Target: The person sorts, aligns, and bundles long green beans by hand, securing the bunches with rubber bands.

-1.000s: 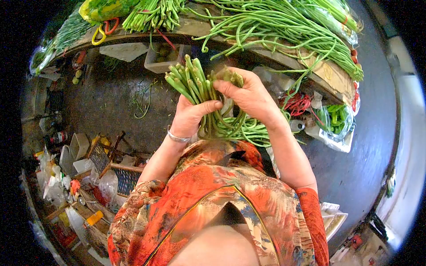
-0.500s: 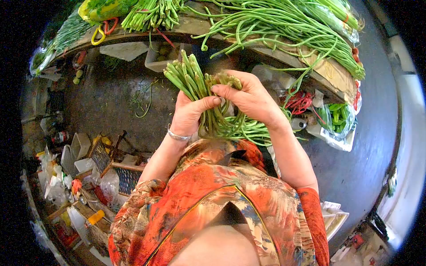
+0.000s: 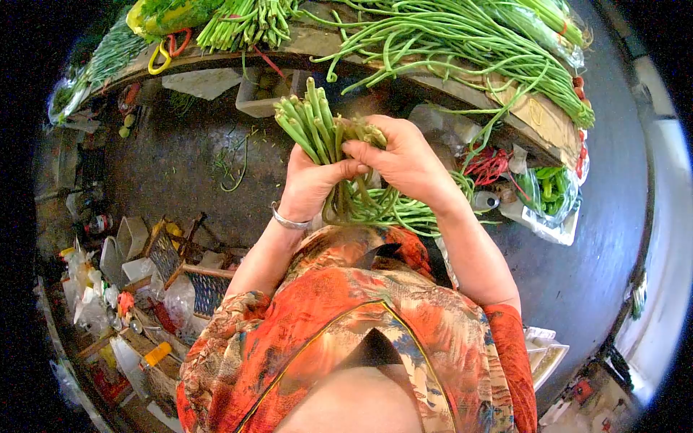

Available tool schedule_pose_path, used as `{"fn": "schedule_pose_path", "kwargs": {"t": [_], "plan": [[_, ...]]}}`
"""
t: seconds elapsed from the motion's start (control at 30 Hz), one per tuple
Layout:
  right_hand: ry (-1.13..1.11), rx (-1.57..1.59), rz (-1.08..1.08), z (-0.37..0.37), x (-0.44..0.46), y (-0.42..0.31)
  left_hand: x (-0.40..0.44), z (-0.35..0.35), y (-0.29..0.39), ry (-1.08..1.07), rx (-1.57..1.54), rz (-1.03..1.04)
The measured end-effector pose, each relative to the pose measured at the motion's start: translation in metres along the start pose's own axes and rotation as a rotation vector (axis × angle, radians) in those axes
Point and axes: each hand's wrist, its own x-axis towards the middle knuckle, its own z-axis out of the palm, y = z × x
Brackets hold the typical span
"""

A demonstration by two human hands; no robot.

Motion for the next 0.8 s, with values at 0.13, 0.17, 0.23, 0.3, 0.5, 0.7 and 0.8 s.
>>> {"fn": "schedule_pose_path", "kwargs": {"t": [0.13,0.17,0.23,0.3,0.5,0.7,0.8], "plan": [[0.073,0.101,-0.032,0.003,-0.002,0.000,0.000,0.002,0.004,-0.002,0.001,0.009],[0.086,0.169,-0.007,0.003,-0.003,-0.001,-0.002,0.003,0.007,0.014,0.024,-0.035],[0.091,0.269,0.014,0.002,-0.004,-0.004,-0.001,0.004,0.006,0.007,0.064,-0.031],[0.068,0.281,-0.006,0.001,-0.003,-0.003,0.000,0.006,0.004,0.003,0.059,-0.021],[0.014,0.222,-0.078,0.003,-0.001,0.008,0.000,0.005,0.001,0.004,0.045,-0.020],[0.133,0.522,-0.115,-0.001,-0.001,0.011,-0.001,0.013,0.013,0.028,0.038,0.012],[0.217,0.587,-0.152,-0.005,0.000,0.006,0.000,0.006,0.008,-0.022,0.088,0.015]]}}
